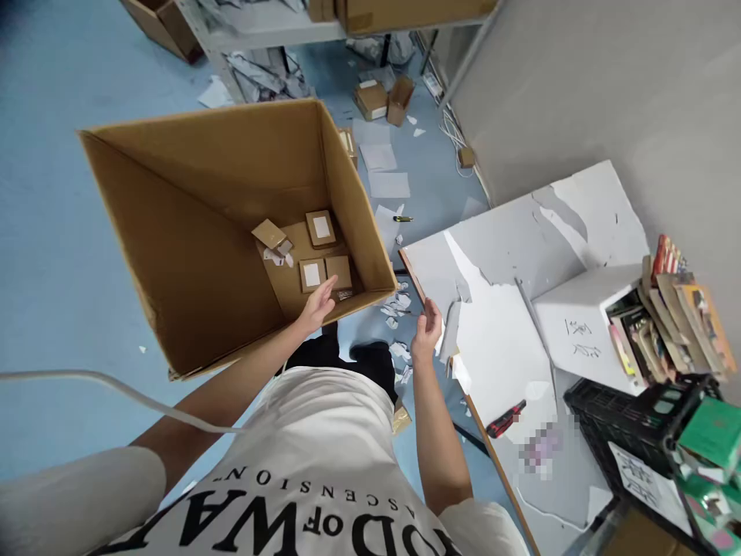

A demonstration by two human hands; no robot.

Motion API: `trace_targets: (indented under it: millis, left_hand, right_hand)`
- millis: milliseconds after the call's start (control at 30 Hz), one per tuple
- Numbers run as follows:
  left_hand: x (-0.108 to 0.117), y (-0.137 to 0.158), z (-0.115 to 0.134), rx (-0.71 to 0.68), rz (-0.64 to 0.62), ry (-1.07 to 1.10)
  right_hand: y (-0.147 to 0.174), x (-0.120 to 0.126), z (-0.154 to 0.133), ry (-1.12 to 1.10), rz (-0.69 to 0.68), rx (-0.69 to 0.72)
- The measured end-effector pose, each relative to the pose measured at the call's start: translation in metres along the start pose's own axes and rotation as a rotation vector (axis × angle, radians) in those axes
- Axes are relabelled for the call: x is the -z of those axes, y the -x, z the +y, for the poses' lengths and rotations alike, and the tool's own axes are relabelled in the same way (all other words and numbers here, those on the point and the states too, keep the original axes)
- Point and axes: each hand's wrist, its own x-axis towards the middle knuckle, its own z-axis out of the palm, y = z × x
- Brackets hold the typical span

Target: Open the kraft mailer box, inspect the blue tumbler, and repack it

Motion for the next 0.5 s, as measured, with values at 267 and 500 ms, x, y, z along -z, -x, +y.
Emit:
trace_targets:
  millis: [267,500]
  left_hand:
    - [0.067,0.011,-0.038,0.147,0.292,-0.116]
    - [0.073,0.025,-0.053,0.329,0.373,-0.160]
  right_hand:
    - [-0.028,-0.112,-0.031,0.109,-0.424,0.116]
    - [-0.049,-0.166,-0.012,0.286,-0.718,0.122]
